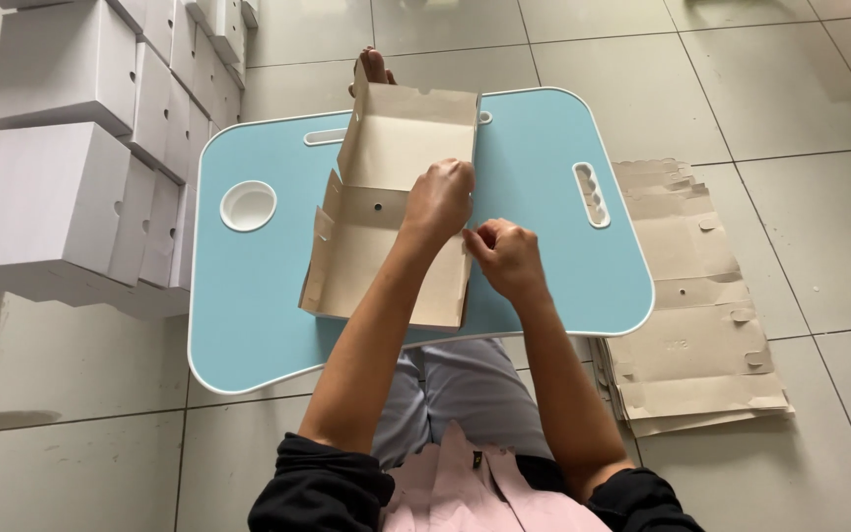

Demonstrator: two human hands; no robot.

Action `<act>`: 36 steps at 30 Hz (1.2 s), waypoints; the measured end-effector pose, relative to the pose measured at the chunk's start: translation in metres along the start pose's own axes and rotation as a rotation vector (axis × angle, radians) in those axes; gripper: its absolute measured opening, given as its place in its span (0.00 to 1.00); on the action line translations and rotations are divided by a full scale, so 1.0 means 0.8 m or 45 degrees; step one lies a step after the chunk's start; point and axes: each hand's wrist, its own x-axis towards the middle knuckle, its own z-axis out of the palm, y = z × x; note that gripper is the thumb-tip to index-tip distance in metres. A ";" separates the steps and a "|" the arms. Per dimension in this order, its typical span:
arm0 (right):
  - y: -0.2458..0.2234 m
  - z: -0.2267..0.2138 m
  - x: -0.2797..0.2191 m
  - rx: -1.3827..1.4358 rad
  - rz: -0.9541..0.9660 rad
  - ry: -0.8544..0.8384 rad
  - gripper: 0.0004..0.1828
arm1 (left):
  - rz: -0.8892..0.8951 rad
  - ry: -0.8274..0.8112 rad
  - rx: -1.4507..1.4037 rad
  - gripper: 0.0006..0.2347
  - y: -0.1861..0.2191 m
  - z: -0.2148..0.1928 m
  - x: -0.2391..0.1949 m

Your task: Folding flat cardboard sheets into boxes and stacking them.

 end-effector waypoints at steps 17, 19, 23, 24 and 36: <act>0.027 0.014 0.008 1.109 0.564 0.136 0.14 | -0.120 0.257 -0.014 0.09 0.067 -0.029 -0.105; 0.032 0.016 0.009 1.116 0.544 0.135 0.14 | -0.109 0.282 -0.007 0.09 0.061 -0.017 -0.105; 0.036 0.023 0.005 1.036 0.439 0.129 0.15 | -0.100 0.328 0.004 0.10 0.055 -0.010 -0.105; 0.031 0.022 0.006 1.037 0.436 0.131 0.15 | -0.097 0.330 0.005 0.10 0.056 -0.012 -0.105; 0.026 0.027 0.007 1.074 0.444 0.116 0.10 | -0.092 0.407 0.063 0.08 0.061 -0.004 -0.111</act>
